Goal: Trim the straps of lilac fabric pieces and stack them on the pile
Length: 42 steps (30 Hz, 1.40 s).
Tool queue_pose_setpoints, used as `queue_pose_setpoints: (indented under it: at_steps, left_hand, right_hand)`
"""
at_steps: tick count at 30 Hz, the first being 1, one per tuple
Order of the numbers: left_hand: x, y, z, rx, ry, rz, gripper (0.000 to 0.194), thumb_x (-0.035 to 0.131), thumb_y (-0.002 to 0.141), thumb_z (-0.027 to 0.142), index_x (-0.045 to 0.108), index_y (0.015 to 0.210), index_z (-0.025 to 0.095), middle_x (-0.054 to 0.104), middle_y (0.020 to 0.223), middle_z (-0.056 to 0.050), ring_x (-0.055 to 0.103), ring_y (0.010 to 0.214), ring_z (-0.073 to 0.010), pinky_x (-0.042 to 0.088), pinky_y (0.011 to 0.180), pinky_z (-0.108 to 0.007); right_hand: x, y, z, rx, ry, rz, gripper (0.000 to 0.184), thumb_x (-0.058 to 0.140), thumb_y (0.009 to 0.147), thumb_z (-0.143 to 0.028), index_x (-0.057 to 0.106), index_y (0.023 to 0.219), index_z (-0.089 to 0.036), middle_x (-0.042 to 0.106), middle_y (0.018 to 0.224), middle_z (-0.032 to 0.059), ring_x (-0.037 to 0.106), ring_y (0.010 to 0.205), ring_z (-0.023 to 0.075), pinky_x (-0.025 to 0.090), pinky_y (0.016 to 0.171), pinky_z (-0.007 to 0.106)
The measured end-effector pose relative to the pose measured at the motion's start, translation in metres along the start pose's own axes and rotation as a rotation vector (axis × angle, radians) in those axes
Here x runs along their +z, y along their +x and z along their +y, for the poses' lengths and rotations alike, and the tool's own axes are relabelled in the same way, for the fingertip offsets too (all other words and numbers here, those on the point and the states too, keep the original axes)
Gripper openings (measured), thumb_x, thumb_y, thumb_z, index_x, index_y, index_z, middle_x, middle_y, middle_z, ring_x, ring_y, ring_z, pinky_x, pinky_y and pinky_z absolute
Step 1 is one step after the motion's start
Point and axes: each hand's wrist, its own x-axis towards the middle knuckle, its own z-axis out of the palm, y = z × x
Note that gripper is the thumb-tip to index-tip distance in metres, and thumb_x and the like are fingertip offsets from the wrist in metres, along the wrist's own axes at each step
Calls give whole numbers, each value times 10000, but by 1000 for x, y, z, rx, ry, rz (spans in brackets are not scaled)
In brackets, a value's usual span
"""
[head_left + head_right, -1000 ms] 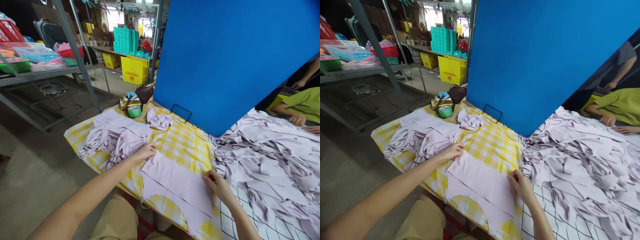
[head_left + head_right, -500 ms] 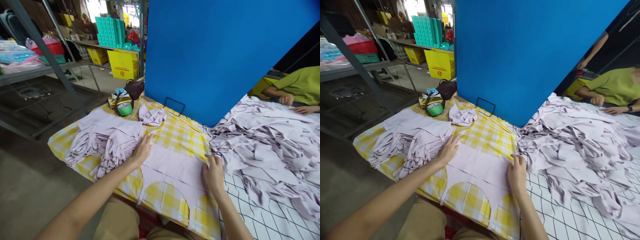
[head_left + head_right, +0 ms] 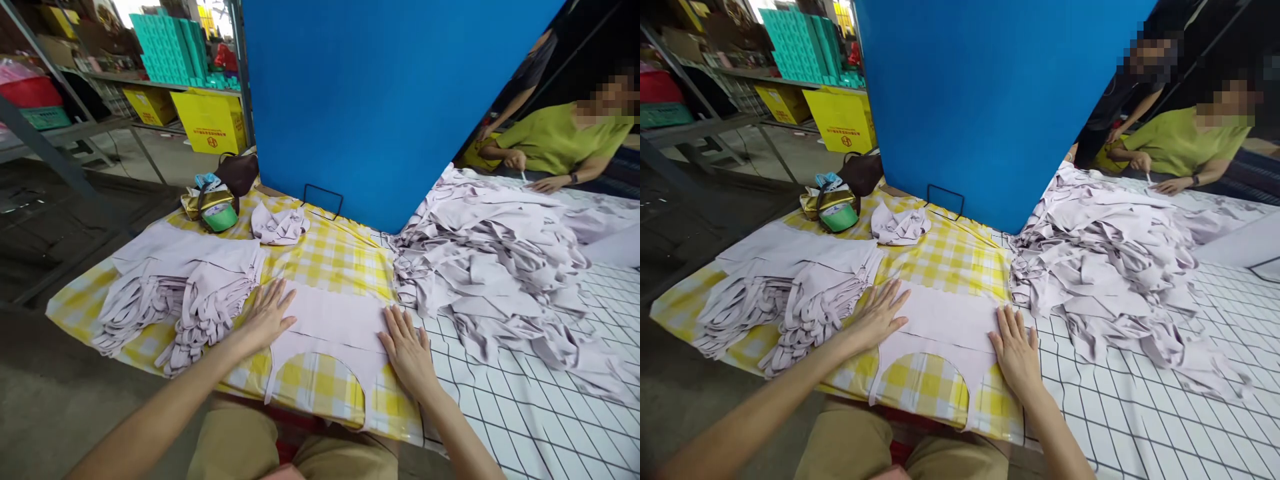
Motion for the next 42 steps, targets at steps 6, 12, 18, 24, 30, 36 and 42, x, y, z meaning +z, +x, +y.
queue_pose_setpoints:
  at_steps: [6,12,18,24,30,36,42]
  left_hand:
    - [4,9,61,243,-99,-13,533,402,904,302,249,1409,219,140,1506,-95,91,1386,-250,116,1106,-510]
    - [9,5,93,387,-181,-88,496,369,914,277,276,1397,213,173,1499,-95,136,1380,-242,160,1104,-487]
    - [25,1,97,423,-119,-49,476,366,916,290,302,1384,227,229,1486,-83,151,1378,-247,117,1100,-519]
    - [30,2,94,436,-111,-44,486,350,917,302,280,1394,243,204,1496,-59,140,1381,-229,107,1106,-487]
    - [30,2,96,415,-128,-46,489,359,909,289,292,1392,245,215,1493,-57,144,1381,-224,93,1108,-483]
    - [31,3,96,393,-153,-39,494,370,897,270,305,1386,238,217,1491,-61,144,1381,-225,82,1112,-489]
    - [5,-27,139,571,-422,-118,628,379,830,113,187,1424,182,208,1492,-81,146,1381,-200,48,1128,-465]
  right_hand:
    - [-26,-21,-21,36,141,156,464,310,879,-340,496,1259,-150,505,1311,144,414,1234,299,289,993,523]
    - [-49,-120,-39,-63,670,-448,393,365,866,-405,649,674,-212,652,641,41,601,605,193,456,545,270]
    - [12,-156,-65,312,1034,-224,393,518,754,-548,673,852,-200,680,818,72,628,808,242,492,689,308]
    - [29,-176,-85,395,1217,-108,444,513,759,-603,636,733,-177,666,751,65,618,749,221,490,668,279]
    - [10,-215,-63,348,840,-100,466,408,815,-601,639,864,-200,665,674,69,611,606,214,492,575,278]
    - [-17,-223,-37,280,616,-84,412,309,888,-489,615,1022,-249,711,934,95,675,752,224,514,605,266]
    - [-58,-199,-40,182,559,-177,385,278,902,-451,585,775,-257,694,767,62,658,666,206,460,575,256]
